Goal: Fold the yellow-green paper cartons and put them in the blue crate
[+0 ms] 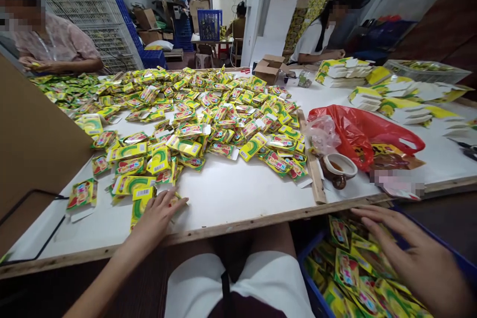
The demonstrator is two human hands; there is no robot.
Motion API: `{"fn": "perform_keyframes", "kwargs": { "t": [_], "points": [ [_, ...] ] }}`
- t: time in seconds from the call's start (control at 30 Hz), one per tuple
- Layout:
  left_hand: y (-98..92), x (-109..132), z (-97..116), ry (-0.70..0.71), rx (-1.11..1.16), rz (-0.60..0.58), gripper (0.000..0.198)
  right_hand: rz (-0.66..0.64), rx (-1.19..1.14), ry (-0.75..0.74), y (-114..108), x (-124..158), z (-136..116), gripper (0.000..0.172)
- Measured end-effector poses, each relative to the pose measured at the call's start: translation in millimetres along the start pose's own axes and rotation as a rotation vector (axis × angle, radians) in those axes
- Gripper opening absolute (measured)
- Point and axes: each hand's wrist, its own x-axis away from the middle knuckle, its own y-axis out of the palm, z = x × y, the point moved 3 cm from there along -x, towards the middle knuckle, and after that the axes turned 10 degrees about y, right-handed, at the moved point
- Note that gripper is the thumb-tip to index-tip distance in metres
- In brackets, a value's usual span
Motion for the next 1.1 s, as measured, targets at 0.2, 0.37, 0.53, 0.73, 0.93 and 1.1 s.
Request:
{"fn": "perform_keyframes", "kwargs": {
  "t": [0.2, 0.37, 0.53, 0.73, 0.93, 1.1],
  "points": [
    [-15.9, -34.9, 13.2, 0.080, 0.136, 0.066, 0.047, -0.217, -0.408, -0.101, 96.6, 18.5, -88.2, 0.017],
    [-3.5, -61.5, 79.6, -0.127, 0.767, 0.347, 0.046, -0.325, -0.700, -0.129, 168.0, 32.3, -142.3, 0.014],
    [33.5, -64.8, 121.6, -0.262, 1.110, 0.513, 0.041, -0.327, -0.785, -0.062, 202.1, 26.2, -139.0, 0.019],
    [37.1, -69.0, 113.7, -0.163, 1.048, 0.384, 0.022, -0.536, -0.733, -0.157, 202.7, 5.0, -130.2, 0.019],
    [34.8, -86.2, 104.6, -0.147, 1.157, 0.474, 0.019, -0.539, -0.641, -0.161, 202.9, -18.3, -135.8, 0.006],
    [35.1, -85.3, 109.6, -0.167, 1.210, 0.487, 0.019, -0.464, -0.685, -0.208, 201.4, -11.6, -135.3, 0.014]
  ]
}}
